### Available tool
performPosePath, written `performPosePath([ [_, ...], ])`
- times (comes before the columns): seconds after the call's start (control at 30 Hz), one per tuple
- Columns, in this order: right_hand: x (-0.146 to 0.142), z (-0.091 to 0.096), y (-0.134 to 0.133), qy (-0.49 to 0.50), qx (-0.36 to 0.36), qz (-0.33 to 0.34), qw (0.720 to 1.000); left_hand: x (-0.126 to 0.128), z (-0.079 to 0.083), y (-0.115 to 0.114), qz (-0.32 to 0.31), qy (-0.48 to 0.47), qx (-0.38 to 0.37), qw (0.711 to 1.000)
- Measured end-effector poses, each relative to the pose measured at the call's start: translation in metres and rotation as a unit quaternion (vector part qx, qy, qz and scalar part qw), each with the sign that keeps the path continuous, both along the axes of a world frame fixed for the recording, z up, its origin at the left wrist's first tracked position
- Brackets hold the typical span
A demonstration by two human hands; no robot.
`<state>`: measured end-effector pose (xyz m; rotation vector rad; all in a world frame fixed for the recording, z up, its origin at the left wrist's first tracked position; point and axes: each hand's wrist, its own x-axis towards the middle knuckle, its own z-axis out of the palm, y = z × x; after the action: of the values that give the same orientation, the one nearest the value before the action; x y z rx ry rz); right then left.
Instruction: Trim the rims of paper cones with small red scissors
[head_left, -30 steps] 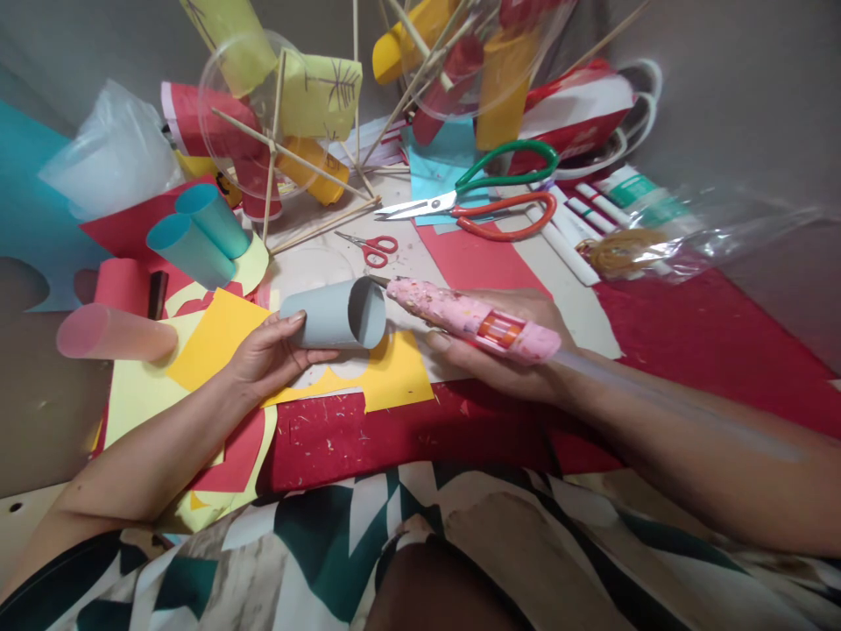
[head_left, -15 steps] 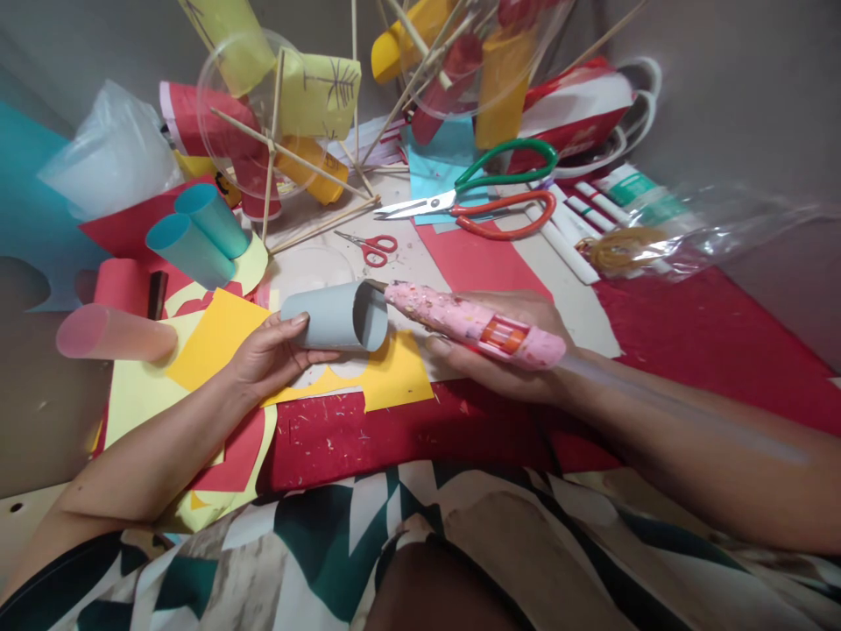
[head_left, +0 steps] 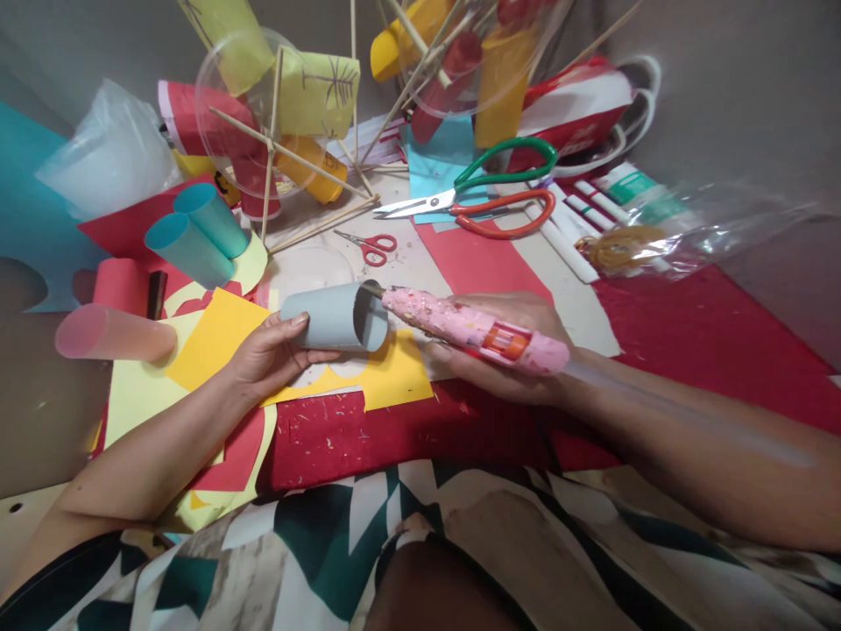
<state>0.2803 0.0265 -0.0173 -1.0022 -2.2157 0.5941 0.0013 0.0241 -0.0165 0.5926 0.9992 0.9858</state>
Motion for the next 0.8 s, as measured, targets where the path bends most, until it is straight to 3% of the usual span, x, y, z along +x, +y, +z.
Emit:
performPosePath([
  [0.27,-0.0008,-0.0022,0.003,0.022,-0.021,0.016,0.999,-0.0015,-0.0014,0.0006,-0.003,-0.004,0.004,1.0],
  [0.43,-0.0016,-0.0082,0.0052,0.055,0.012,0.003,0.998,-0.0014,-0.0007,0.0009,-0.002,-0.017,-0.002,1.0],
  [0.63,-0.0014,-0.0082,0.0056,0.043,-0.017,-0.019,0.999,-0.0012,0.0006,0.0011,0.009,-0.023,-0.01,1.0],
  [0.8,-0.0013,-0.0082,0.0066,0.059,0.011,0.004,0.998,-0.003,-0.0008,0.0012,0.013,-0.024,-0.014,1.0],
])
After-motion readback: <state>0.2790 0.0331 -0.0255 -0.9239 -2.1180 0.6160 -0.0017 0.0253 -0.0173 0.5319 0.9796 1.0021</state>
